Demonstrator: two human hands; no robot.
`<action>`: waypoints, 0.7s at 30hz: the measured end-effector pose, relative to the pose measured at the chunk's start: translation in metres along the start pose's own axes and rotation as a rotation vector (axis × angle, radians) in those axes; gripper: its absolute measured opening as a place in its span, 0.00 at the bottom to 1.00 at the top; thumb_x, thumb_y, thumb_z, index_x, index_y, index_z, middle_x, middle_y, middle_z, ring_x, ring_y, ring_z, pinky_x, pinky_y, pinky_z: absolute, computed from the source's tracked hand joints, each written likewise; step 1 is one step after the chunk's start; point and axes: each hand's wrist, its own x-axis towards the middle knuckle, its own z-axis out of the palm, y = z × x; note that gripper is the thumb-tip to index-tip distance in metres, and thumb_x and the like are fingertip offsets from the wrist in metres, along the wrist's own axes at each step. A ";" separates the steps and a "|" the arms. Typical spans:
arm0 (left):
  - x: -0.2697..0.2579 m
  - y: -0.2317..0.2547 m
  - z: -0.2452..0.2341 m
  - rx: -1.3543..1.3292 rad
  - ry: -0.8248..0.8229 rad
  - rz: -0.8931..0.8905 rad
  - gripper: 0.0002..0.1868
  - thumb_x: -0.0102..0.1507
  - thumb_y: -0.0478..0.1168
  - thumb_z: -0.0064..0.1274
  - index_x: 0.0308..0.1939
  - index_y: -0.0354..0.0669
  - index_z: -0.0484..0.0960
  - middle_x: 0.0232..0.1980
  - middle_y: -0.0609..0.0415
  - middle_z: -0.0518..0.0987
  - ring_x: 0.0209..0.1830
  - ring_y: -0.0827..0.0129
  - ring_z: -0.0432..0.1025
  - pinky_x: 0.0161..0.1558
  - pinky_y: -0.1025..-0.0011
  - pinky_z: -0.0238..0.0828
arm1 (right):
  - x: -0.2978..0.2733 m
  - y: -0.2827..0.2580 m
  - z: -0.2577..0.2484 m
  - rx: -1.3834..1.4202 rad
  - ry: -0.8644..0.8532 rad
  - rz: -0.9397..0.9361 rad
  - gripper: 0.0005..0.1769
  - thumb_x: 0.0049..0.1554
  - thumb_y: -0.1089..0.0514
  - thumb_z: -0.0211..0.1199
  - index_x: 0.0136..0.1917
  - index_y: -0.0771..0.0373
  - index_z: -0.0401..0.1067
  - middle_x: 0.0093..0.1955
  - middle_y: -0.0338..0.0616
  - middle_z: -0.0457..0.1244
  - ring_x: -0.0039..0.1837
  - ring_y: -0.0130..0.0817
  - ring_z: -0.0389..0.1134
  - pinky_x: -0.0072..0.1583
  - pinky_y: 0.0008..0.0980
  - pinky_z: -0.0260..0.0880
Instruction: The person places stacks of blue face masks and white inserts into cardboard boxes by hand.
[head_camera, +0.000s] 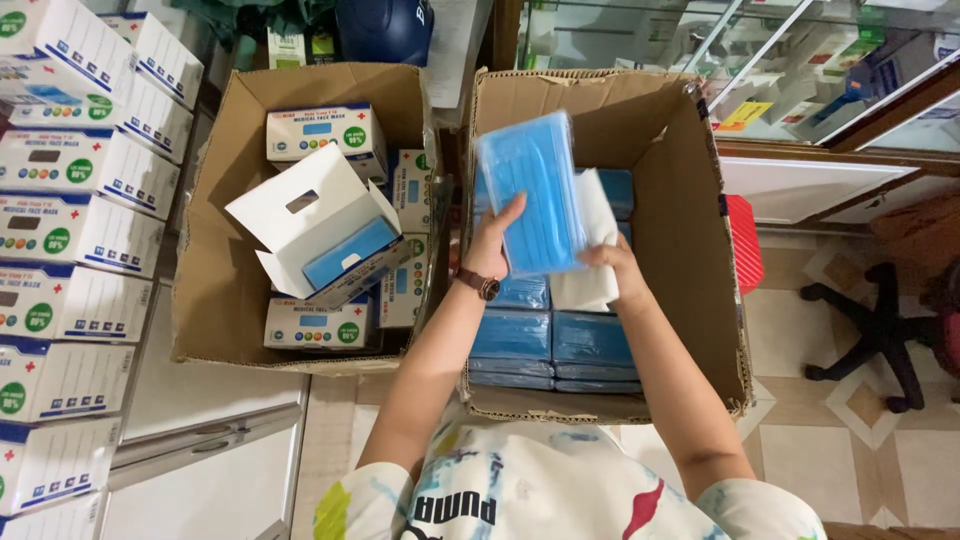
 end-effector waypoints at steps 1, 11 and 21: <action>0.001 0.000 0.001 -0.004 0.006 -0.001 0.43 0.58 0.53 0.68 0.70 0.38 0.68 0.65 0.44 0.73 0.66 0.53 0.67 0.65 0.51 0.67 | -0.005 -0.008 0.014 -0.001 0.000 0.007 0.47 0.39 0.59 0.62 0.73 0.69 0.63 0.58 0.51 0.67 0.57 0.43 0.70 0.61 0.38 0.72; 0.015 -0.007 -0.013 -0.324 0.217 0.075 0.41 0.61 0.60 0.59 0.70 0.42 0.64 0.64 0.46 0.73 0.64 0.55 0.68 0.65 0.54 0.67 | -0.021 0.020 0.032 -0.678 -0.308 -0.483 0.38 0.48 0.56 0.67 0.70 0.66 0.67 0.57 0.47 0.68 0.52 0.38 0.72 0.54 0.37 0.75; -0.006 0.009 0.024 0.178 0.144 0.336 0.38 0.68 0.57 0.56 0.72 0.40 0.61 0.64 0.47 0.70 0.64 0.62 0.66 0.65 0.60 0.66 | -0.047 0.034 0.073 -0.378 -0.334 -0.185 0.40 0.51 0.55 0.67 0.74 0.68 0.61 0.59 0.47 0.67 0.59 0.33 0.69 0.61 0.34 0.71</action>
